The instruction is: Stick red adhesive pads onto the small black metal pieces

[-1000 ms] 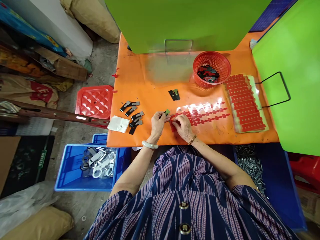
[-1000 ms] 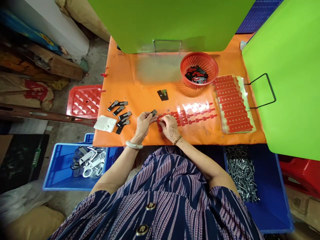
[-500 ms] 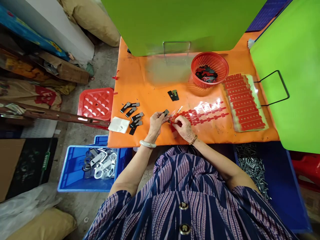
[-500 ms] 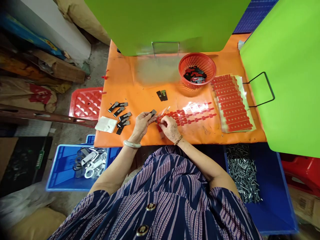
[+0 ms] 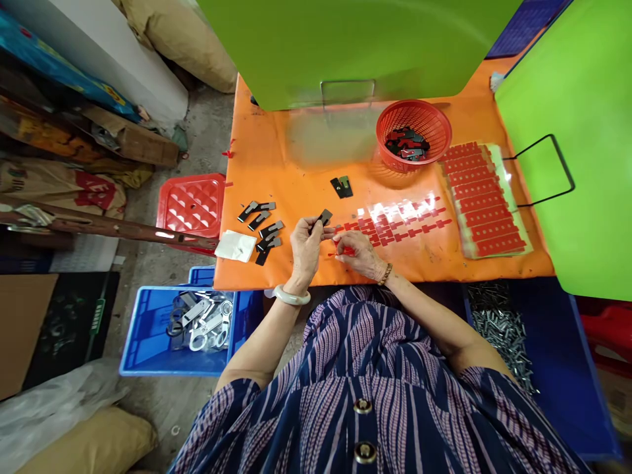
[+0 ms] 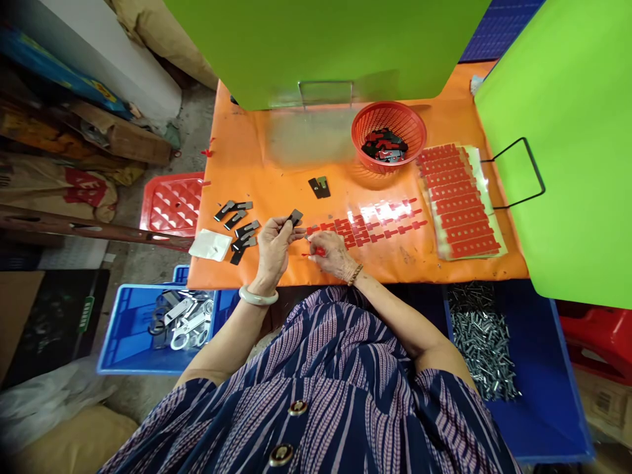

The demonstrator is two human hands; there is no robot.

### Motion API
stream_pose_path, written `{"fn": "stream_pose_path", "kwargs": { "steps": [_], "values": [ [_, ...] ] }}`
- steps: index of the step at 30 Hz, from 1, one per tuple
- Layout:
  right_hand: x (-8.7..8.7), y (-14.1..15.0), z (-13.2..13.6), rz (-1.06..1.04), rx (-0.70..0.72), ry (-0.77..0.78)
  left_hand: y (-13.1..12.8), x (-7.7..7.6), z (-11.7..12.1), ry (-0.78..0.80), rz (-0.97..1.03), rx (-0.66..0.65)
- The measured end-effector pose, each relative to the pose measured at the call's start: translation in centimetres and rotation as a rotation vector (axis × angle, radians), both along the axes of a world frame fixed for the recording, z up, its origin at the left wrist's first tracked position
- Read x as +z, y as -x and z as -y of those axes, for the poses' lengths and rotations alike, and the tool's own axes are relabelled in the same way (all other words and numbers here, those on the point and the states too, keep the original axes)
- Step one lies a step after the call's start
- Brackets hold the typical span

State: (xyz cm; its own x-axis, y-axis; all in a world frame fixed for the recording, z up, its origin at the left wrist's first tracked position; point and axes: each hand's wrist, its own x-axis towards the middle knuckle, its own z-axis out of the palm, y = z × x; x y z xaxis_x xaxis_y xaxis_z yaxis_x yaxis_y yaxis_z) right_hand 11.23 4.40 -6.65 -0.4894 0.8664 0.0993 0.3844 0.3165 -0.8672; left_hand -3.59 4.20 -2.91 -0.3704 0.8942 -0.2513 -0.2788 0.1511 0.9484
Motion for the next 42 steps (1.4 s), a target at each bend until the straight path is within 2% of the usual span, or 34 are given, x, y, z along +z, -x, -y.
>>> {"fn": "stream_pose_path", "kwargs": {
  "steps": [3, 6, 11, 16, 25, 28, 33, 42],
  "values": [
    [0.7, -0.7, -0.1, -0.202, -0.005, 0.107, 0.1, 0.3, 0.2, 0.066, 0.062, -0.033],
    [1.8, -1.7, 0.1, -0.3, -0.099, 0.176, 0.7, 0.6, 0.6, 0.188, 0.148, -0.13],
    [3.9, -3.4, 0.9, -0.273, -0.258, 0.176, 0.8, 1.1, 2.0, 0.371, 0.269, -0.307],
    [5.0, -4.1, 2.0, -0.19, -0.289, 0.122, -0.2, 1.8, 3.1, 0.454, 0.325, -0.459],
    [5.2, -4.6, 3.1, -0.133, -0.246, 0.188, -1.6, 3.0, 3.2, 0.518, 0.283, -0.576],
    [5.1, -4.6, 3.3, -0.087, -0.243, 0.134, -1.7, 3.2, 3.0, 0.532, 0.255, -0.61],
    [5.2, -4.5, 3.4, -0.066, -0.245, 0.057, -1.5, 3.1, 2.8, 0.52, 0.229, -0.644],
    [5.2, -4.4, 3.3, -0.065, -0.245, 0.063, -1.4, 3.0, 2.7, 0.512, 0.214, -0.655]
  ]
}}
